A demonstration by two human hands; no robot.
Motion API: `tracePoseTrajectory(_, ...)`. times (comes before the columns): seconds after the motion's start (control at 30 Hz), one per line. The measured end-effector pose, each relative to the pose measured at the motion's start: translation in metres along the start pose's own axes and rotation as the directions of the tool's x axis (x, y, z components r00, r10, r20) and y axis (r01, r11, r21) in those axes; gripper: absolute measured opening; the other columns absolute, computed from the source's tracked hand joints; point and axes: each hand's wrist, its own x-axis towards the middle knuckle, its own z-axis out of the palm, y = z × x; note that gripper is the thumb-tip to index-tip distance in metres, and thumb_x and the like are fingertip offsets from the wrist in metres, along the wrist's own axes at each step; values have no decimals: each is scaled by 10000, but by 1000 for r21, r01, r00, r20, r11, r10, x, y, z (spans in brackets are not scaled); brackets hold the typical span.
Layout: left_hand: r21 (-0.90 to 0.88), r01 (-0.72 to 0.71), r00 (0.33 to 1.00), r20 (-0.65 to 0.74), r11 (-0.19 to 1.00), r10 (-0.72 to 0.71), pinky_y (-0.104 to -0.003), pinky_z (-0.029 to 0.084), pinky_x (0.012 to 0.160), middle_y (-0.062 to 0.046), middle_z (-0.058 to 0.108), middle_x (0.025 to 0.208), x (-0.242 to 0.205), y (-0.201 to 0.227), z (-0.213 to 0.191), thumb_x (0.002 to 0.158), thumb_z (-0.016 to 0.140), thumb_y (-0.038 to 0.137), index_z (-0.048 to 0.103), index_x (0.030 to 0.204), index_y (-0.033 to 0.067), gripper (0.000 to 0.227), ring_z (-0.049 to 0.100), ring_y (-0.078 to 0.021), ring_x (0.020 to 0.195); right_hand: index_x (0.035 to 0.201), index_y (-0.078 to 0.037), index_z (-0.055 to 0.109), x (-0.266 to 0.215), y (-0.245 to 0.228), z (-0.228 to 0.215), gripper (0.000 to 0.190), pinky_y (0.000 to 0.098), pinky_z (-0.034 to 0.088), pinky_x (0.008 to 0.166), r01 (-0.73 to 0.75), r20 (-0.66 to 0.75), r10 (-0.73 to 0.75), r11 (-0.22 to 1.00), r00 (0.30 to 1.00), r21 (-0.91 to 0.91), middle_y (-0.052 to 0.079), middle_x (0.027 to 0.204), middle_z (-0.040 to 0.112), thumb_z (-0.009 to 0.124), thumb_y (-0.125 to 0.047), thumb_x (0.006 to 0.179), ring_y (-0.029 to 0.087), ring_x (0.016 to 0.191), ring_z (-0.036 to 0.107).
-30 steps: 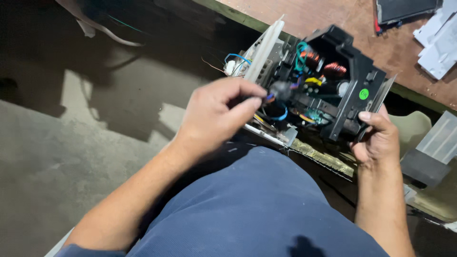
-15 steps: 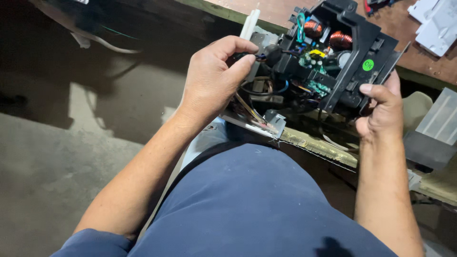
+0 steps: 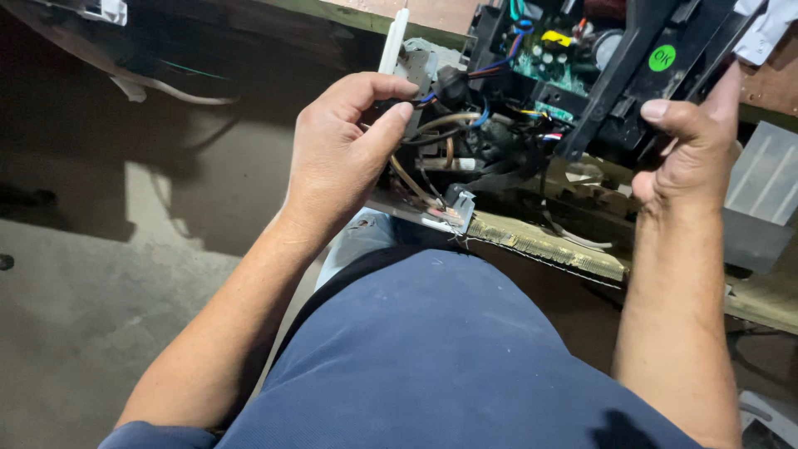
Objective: The person assembles an electronic device by connecting wires and components inside a black housing. They manipulate various colored wires, align parts, and secure the casing while working on a cluttered workbench.
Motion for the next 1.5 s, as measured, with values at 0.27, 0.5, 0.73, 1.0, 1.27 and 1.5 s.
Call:
tracePoseTrajectory(0.27, 147, -188, 982, 46, 971, 184, -343, 601, 1048, -36, 802, 1305, -1, -13, 6, 1078, 752, 135, 819, 1309, 128, 240, 764, -196, 1238, 1664, -83, 710, 16, -31, 14, 1001, 428, 850, 1047, -239, -187, 312, 913, 932, 331, 69, 1396, 882, 796, -74, 666, 288, 1308, 914)
tracePoseTrajectory(0.5, 529, -445, 860, 27, 723, 509, -608, 551, 1338, -264, 599, 1631, -19, 2, 17, 1132, 883, 96, 773, 1439, 5, 339, 610, -502, 1518, 1479, -135, 792, 27, -30, 25, 728, 402, 812, 924, -284, -151, 334, 917, 930, 280, -7, 1178, 855, 810, -109, 752, 211, 1068, 873)
tracePoseTrajectory(0.73, 872, -280, 922, 129, 400, 365, -588, 604, 867, -110, 555, 1791, -31, 20, 44, 1049, 878, 566, 797, 1334, 332, 377, 633, -577, 1461, 1465, -141, 777, 40, -17, 26, 703, 381, 760, 913, -305, -140, 354, 909, 925, 284, -10, 1156, 808, 838, -119, 765, 194, 1048, 832)
tracePoseTrajectory(1.0, 657, -102, 819, 481, 747, -312, -717, 619, 800, -214, 855, 1209, 15, 5, 100, 1174, 637, 573, 659, 1348, 64, 539, 795, -568, 1089, 1367, -139, 747, 43, -18, 35, 614, 411, 763, 1022, -247, -67, 297, 883, 953, 398, -36, 1154, 778, 830, -29, 769, 197, 1084, 823)
tracePoseTrajectory(1.27, 459, 115, 833, 438, 881, -337, -482, 599, 849, -61, 865, 1159, 52, -27, 129, 839, 693, 586, 815, 1215, 232, 531, 802, -316, 1062, 1112, -123, 784, 46, -17, 43, 378, 477, 784, 903, -406, -48, 483, 782, 874, 472, 47, 1004, 838, 811, -85, 738, 290, 944, 871)
tracePoseTrajectory(1.5, 493, -73, 794, 555, 867, -248, -538, 576, 804, -97, 888, 1049, 43, -56, 133, 975, 668, 715, 853, 1300, 248, 598, 817, -377, 1046, 1034, -115, 868, 41, 5, 38, 332, 492, 773, 812, -597, -52, 692, 657, 720, 461, 60, 980, 908, 820, -198, 717, 276, 874, 887)
